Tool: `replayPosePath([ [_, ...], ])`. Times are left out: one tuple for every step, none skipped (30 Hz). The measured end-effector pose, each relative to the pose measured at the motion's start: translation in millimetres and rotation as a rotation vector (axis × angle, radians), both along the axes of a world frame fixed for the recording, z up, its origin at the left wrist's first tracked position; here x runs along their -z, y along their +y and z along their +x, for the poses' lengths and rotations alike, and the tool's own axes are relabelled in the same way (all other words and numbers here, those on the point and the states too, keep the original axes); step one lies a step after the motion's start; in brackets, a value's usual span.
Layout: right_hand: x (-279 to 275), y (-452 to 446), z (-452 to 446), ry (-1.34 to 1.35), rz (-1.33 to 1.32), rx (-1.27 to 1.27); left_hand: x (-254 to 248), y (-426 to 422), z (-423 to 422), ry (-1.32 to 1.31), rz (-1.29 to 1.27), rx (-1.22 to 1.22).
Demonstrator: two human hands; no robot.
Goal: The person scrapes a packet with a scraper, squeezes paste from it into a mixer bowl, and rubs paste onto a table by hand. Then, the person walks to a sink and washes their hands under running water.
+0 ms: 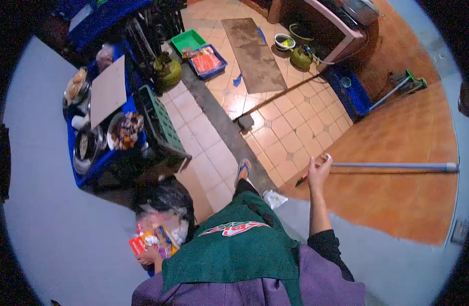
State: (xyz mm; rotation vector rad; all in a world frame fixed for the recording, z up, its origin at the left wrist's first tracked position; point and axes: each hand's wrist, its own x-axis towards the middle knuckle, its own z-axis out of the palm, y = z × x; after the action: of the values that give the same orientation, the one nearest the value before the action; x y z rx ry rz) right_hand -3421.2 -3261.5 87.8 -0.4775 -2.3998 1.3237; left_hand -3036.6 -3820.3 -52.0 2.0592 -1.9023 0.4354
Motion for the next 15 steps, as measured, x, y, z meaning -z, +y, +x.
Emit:
replayPosePath([
  [15.2, 9.4, -19.1, 0.007, -0.008, -0.008, -25.4, 27.0, -38.0, 0.007, -0.008, -0.008],
  [32.4, 18.4, -42.0, 0.000, 0.093, 0.003, -44.2, 49.8, -76.2, 0.059, 0.103, 0.234],
  [40.4, 24.8, -66.3, -0.014, 0.195, 0.015, -54.9, 62.1, -105.3, 0.102, 0.214, 0.479],
  [33.2, 17.4, -88.4, -0.065, 0.128, 0.032, -45.9, 69.4, -130.0, 0.215, 0.162, 0.865],
  [25.6, 10.0, -105.6, -0.080, 0.125, 0.027, -38.2, 83.3, -147.4, 0.397, 0.481, 0.807],
  [17.5, 0.5, -133.0, -0.095, 0.055, -0.007, -43.9, 107.7, -194.6, 0.596, 0.787, 0.732],
  [14.2, -5.7, -164.4, -0.104, -0.019, -0.039, -25.4, 119.3, -231.2, 0.486, 0.723, 0.916],
  [23.5, -7.7, -190.8, -0.026, 0.056, -0.086, -10.7, 128.4, -259.5, 0.354, 0.661, 1.095],
  [16.1, -17.2, -214.5, -0.030, 0.051, -0.081, -10.9, 145.2, -298.9, 0.569, 0.774, 0.979],
  [0.8, -35.1, -240.4, -0.083, -0.001, -0.085, -15.5, 152.2, -334.7, 0.538, 0.823, 1.008],
  [-7.0, -48.8, -265.1, -0.138, -0.054, -0.093, -23.2, 158.9, -368.1, 0.558, 0.900, 0.955],
  [-3.9, -58.0, -291.0, -0.141, -0.058, -0.100, -31.9, 161.9, -399.6, 0.568, 0.947, 0.937],
  [1.0, -66.6, -317.7, -0.108, -0.114, -0.135, -37.7, 162.5, -428.0, 0.580, 0.993, 0.917],
  [4.4, -75.8, -343.8, -0.074, -0.170, -0.171, -41.1, 158.8, -454.0, 0.584, 0.988, 0.908],
  [1.2, -86.5, -367.7, -0.077, -0.170, -0.180, -43.4, 151.2, -478.0, 0.583, 1.040, 0.887],
])
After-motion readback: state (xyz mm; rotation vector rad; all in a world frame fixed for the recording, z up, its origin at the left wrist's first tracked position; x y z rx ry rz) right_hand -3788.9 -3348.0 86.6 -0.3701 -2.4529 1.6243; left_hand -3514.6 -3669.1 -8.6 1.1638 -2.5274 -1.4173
